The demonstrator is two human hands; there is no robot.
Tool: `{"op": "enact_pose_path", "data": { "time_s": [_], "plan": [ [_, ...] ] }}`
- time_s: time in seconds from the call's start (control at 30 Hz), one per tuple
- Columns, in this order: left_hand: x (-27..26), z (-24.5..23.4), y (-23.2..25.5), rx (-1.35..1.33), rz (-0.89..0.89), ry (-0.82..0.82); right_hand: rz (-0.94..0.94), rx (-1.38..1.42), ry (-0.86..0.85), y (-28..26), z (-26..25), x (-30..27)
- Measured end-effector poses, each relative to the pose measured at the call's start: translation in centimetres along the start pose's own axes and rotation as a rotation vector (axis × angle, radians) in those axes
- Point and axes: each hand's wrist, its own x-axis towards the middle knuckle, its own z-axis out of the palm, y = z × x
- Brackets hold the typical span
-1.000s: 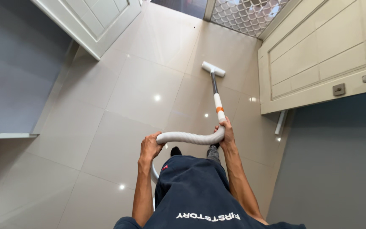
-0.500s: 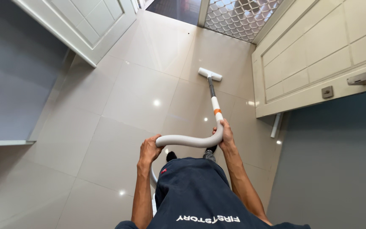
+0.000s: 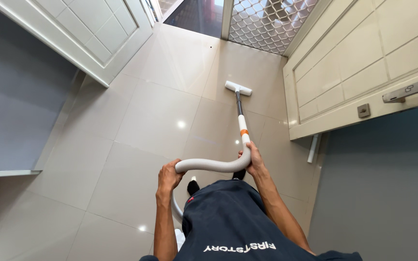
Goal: The person vacuums a tiled floor in a room using a white canister vacuum cleaner with a long hose and floor nozzle. They move the vacuum head back and forth across the floor, covering areas near white cabinets and a patterned rug.
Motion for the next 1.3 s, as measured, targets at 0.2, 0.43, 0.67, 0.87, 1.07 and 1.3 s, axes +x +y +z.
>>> {"op": "enact_pose_path", "data": {
  "time_s": [0.2, 0.43, 0.67, 0.87, 1.07, 1.3],
  "plan": [
    [0.7, 2.8, 2.6, -0.03, 0.07, 0.016, 0.091, 0.122, 0.073, -3.0, -1.0, 3.5],
    [1.7, 4.1, 5.7, -0.026, 0.021, 0.001, 0.06, 0.013, 0.069, -5.0, -5.5, 2.7],
    [1.4, 7.0, 8.5, -0.026, 0.035, 0.021, 0.077, 0.099, 0.067, -8.3, -6.5, 4.9],
    [0.5, 6.6, 8.4, -0.065, -0.013, 0.113, 0.064, -0.052, 0.053, -9.4, -5.0, 1.5],
    [0.0, 7.6, 9.4, -0.001, -0.048, 0.101, 0.095, -0.082, 0.031, -9.9, -6.0, 6.7],
    [0.4, 8.7, 11.3, 0.0, -0.012, 0.096, 0.006, -0.148, 0.037, -10.4, -8.3, 6.4]
  ]
}}
